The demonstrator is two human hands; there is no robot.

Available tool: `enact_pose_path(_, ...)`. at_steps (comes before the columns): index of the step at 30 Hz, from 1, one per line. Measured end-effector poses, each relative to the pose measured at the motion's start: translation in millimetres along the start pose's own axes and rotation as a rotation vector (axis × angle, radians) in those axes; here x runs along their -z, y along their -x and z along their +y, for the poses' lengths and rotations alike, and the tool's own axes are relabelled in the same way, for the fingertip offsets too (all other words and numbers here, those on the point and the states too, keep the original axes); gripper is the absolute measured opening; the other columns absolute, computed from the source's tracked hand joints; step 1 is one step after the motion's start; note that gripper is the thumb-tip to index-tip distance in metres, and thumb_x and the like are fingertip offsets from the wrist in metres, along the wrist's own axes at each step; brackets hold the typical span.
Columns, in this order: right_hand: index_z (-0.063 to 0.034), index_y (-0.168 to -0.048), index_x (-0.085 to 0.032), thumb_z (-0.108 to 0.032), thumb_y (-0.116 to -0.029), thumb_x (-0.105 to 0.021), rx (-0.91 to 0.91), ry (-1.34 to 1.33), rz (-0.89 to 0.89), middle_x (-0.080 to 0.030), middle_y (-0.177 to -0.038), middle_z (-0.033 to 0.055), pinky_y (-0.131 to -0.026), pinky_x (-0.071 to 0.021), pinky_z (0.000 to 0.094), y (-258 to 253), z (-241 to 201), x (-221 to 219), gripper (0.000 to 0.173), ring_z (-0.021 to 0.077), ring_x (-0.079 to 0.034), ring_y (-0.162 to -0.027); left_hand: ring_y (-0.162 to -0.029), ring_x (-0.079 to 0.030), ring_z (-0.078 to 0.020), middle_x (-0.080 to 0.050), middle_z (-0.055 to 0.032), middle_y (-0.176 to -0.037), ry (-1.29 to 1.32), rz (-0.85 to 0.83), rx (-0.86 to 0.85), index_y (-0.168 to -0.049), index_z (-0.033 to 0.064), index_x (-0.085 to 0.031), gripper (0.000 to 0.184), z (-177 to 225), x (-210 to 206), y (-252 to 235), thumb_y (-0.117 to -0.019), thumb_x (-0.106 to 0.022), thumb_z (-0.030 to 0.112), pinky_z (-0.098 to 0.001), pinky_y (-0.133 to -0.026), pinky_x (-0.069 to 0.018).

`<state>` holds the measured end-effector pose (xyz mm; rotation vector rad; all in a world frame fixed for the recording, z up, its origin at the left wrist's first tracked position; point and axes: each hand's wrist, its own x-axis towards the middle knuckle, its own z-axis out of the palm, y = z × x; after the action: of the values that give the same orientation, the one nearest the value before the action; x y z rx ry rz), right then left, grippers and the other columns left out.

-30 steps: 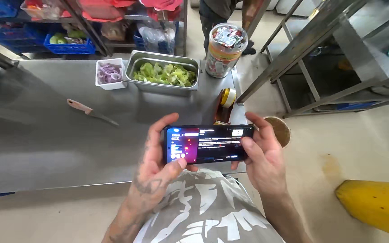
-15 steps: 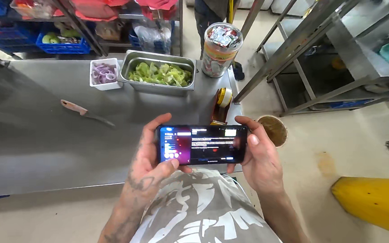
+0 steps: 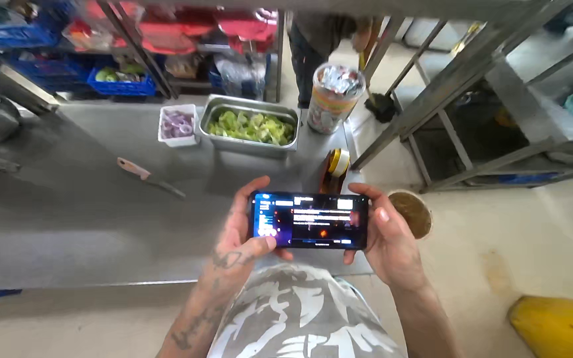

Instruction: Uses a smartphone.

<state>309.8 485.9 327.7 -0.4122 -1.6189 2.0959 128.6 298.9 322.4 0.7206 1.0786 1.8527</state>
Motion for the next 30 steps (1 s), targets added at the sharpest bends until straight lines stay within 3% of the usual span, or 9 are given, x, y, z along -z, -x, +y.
enact_pose_path(8,-0.0215,-0.145,-0.048,-0.057,-0.1011,-0.052,0.146,0.037,-0.061,-0.068,-0.113,0.0157,-0.048,-0.0611,0.036,-42,-24,4,0.057,0.0245,-0.074,-0.077,-0.089,-0.072,-0.0327,-0.062,-0.0194,-0.126,0.008,-0.029,-0.126,-0.153,0.0267,-0.035,0.08,22,5,-38,-0.0829,-0.068,0.005,-0.0448,-0.062,-0.0637)
enact_pose_path(11,-0.0214,-0.144,-0.051,-0.057,-0.1012,-0.052,0.261,0.045,-0.077,-0.068,-0.109,0.0151,-0.047,-0.0604,0.0348,-58,-39,-2,0.055,0.0233,-0.072,-0.074,-0.092,-0.072,-0.0322,-0.061,-0.0205,-0.128,-0.026,-0.043,-0.223,-0.155,0.0224,-0.034,0.079,42,1,-51,-0.0843,-0.066,0.005,-0.0432,-0.062,-0.0637)
enact_pose_path(17,-0.0256,-0.143,-0.052,-0.065,-0.0993,-0.047,0.42,0.087,-0.035,-0.068,-0.109,0.0105,-0.039,-0.0546,0.029,-64,-71,-24,0.059,0.0167,-0.066,-0.058,-0.082,-0.073,-0.0275,-0.064,-0.0182,-0.12,-0.097,0.008,-0.385,-0.151,0.0237,-0.04,0.071,71,-20,-53,-0.0857,-0.061,0.003,-0.0392,-0.057,-0.0631)
enact_pose_path(22,-0.026,-0.142,-0.053,-0.071,-0.0969,-0.044,0.409,0.065,0.065,-0.068,-0.107,0.0081,-0.034,-0.0491,0.025,-49,-65,-37,0.064,0.0129,-0.06,-0.05,-0.082,-0.072,-0.0266,-0.063,-0.0169,-0.123,-0.1,-0.006,-0.381,-0.15,0.0272,-0.04,0.068,67,-24,-37,-0.0889,-0.062,0.007,-0.0384,-0.055,-0.0629)
enact_pose_path(30,-0.0307,-0.145,-0.049,-0.073,-0.0953,-0.044,0.232,0.004,0.134,-0.068,-0.108,0.0078,-0.036,-0.0481,0.024,-18,-28,-40,0.065,0.0122,-0.058,-0.048,-0.084,-0.074,-0.0277,-0.062,-0.0159,-0.127,-0.089,0.073,-0.209,-0.153,0.03,-0.039,0.072,44,-20,-9,-0.0881,-0.061,0.007,-0.0406,-0.055,-0.0632)
